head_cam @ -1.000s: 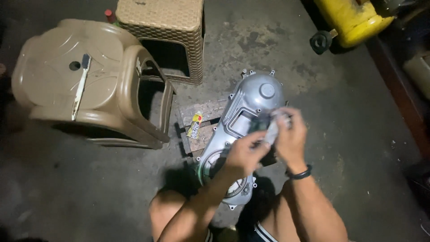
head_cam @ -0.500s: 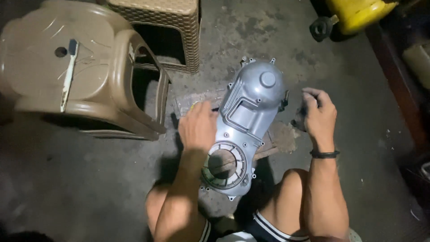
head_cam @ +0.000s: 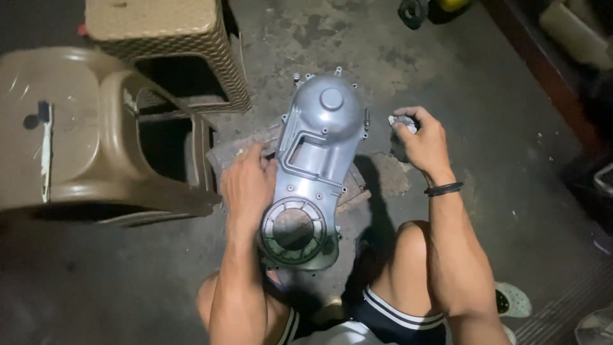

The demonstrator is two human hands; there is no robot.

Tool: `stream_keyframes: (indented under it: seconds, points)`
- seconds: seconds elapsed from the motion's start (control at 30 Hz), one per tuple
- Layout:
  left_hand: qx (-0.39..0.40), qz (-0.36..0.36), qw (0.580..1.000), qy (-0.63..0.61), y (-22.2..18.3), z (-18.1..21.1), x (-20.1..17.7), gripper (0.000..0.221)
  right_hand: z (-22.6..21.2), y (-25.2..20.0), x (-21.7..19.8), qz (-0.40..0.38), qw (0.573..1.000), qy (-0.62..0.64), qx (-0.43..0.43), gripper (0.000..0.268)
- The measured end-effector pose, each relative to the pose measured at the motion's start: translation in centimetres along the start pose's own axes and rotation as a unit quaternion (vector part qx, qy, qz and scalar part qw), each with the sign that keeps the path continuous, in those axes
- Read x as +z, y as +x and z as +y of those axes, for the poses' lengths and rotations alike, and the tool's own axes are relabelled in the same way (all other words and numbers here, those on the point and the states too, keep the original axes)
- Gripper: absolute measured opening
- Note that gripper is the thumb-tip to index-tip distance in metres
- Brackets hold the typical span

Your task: Wiping and inspecting a motorcycle engine casing to remove debris and prepare for assembly.

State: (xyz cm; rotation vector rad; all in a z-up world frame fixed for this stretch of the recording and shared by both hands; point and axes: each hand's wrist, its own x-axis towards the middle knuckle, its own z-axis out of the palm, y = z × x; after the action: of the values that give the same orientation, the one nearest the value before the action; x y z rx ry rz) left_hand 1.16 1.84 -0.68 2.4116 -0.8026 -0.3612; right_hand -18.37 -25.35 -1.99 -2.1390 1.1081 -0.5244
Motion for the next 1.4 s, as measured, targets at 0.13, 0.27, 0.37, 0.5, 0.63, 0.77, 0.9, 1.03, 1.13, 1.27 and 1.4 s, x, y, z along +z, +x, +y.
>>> stream_keyframes:
  seconds: [0.13, 0.27, 0.37, 0.5, 0.63, 0.77, 0.9, 1.03, 1.13, 1.27, 1.4]
  points:
    - [-0.039, -0.023, 0.998, 0.048, 0.2, -0.3, 0.9, 0.035, 1.3, -0.1, -1.3, 0.026, 1.0, 0.013, -0.007, 0.027]
    - [-0.009, 0.009, 0.999, 0.05, 0.2, 0.6, 0.8, 0.027, 1.8, -0.1, -2.2, 0.031, 0.998, 0.043, 0.024, 0.026]
    - [0.001, 0.017, 0.998, 0.053, 0.4, 1.3, 1.0, 0.026, 1.7, 0.1, -2.3, 0.037, 0.996, 0.068, 0.038, 0.025]
    - [0.031, 0.011, 0.996, 0.077, 0.9, 2.1, 1.7, 0.028, 2.2, 0.6, -2.0, 0.01, 0.998, 0.06, 0.028, 0.025]
    - [0.032, 0.011, 0.995, 0.097, 1.0, 1.9, 2.2, 0.033, 1.8, 0.9, -1.2, 0.017, 0.998, 0.046, 0.032, 0.033]
    - [0.044, -0.01, 0.992, 0.119, 1.1, 0.9, 2.7, 0.033, 1.2, 0.8, 1.1, -0.023, 0.999, 0.004, -0.037, 0.024]
    - [0.053, -0.027, 0.991, 0.121, 1.4, -0.2, 3.2, 0.035, 1.3, 1.5, 3.6, -0.044, 0.975, -0.144, -0.166, 0.021]
    - [0.059, -0.028, 0.992, 0.11, 1.6, -1.2, 4.1, 0.036, 0.6, 1.9, 5.3, -0.05, 0.93, -0.291, -0.221, 0.016]
    - [0.054, -0.056, 0.992, 0.101, 1.7, -1.4, 4.3, 0.034, 1.6, 1.4, 6.4, 0.01, 0.867, -0.381, -0.321, 0.015]
    - [0.043, -0.066, 0.993, 0.085, 1.8, -1.5, 4.3, 0.035, 1.4, 0.8, 5.9, -0.059, 0.899, -0.344, -0.265, 0.012]
    - [0.04, -0.069, 0.994, 0.079, 1.8, -1.3, 4.1, 0.036, 2.0, 0.4, 6.2, -0.069, 0.911, -0.288, -0.286, 0.011]
